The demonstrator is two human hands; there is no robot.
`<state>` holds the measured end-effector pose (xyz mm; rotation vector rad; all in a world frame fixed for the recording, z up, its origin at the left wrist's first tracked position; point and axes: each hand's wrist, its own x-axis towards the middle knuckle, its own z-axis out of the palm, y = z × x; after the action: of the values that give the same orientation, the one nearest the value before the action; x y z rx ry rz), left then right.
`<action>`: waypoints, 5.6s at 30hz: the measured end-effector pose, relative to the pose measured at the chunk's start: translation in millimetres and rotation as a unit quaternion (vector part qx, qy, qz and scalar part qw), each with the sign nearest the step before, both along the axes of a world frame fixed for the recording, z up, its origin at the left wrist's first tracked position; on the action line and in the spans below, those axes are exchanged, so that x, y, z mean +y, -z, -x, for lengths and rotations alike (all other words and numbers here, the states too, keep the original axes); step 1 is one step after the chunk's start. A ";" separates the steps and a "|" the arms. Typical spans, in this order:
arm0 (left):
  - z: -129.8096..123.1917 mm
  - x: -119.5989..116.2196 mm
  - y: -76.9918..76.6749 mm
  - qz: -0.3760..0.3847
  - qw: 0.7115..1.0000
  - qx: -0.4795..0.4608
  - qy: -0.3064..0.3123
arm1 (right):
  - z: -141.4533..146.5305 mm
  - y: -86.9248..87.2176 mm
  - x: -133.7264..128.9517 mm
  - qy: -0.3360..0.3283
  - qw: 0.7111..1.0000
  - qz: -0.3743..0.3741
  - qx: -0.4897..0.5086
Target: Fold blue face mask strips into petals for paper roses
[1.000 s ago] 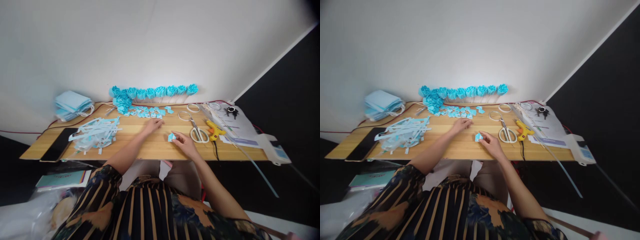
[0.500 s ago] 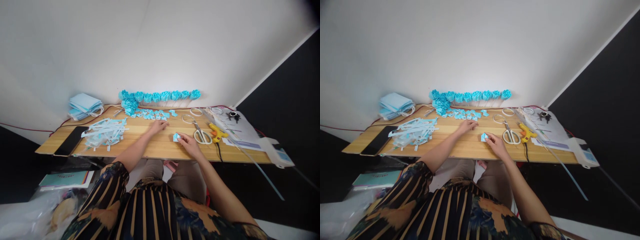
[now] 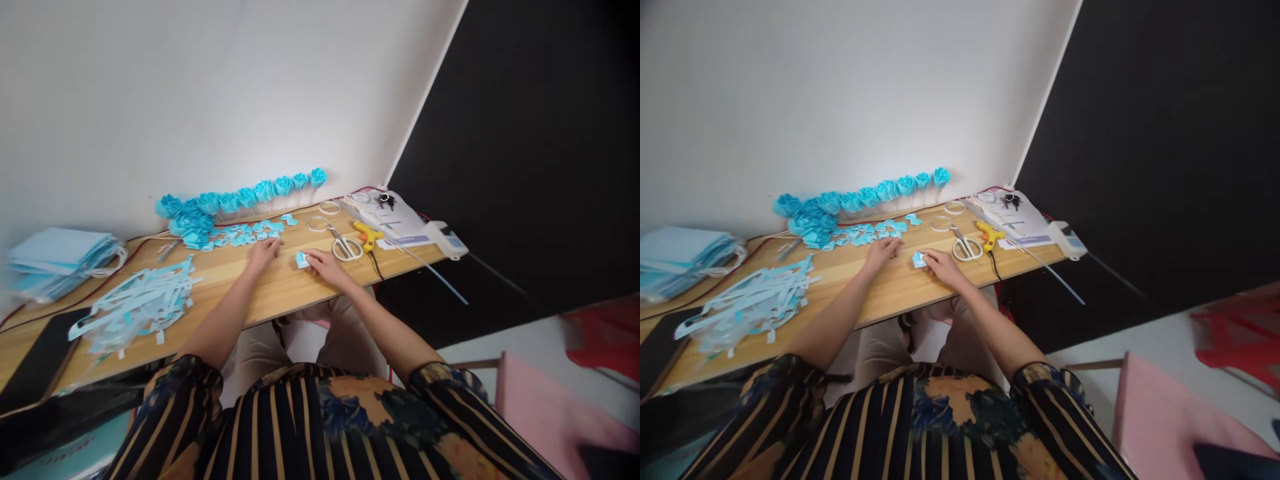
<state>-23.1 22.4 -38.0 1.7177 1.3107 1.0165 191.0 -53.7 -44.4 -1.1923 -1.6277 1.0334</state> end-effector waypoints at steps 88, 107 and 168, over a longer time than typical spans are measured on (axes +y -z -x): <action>-24.7 -29.2 -8.0 0.015 0.983 -0.036 0.181 | 2.2 -1.1 0.0 0.062 0.996 -0.029 0.052; -29.0 -40.5 -9.1 0.042 0.978 0.033 0.201 | -5.6 -8.5 -5.6 0.069 0.997 0.026 -0.001; -22.9 -33.3 -22.3 0.143 0.962 -0.083 0.217 | -3.2 -17.8 -12.9 0.091 0.995 -0.030 -0.017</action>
<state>-0.3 -10.9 -15.7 1.5644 0.8697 0.6638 194.2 -66.7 -26.6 -1.2975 -1.5324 0.8477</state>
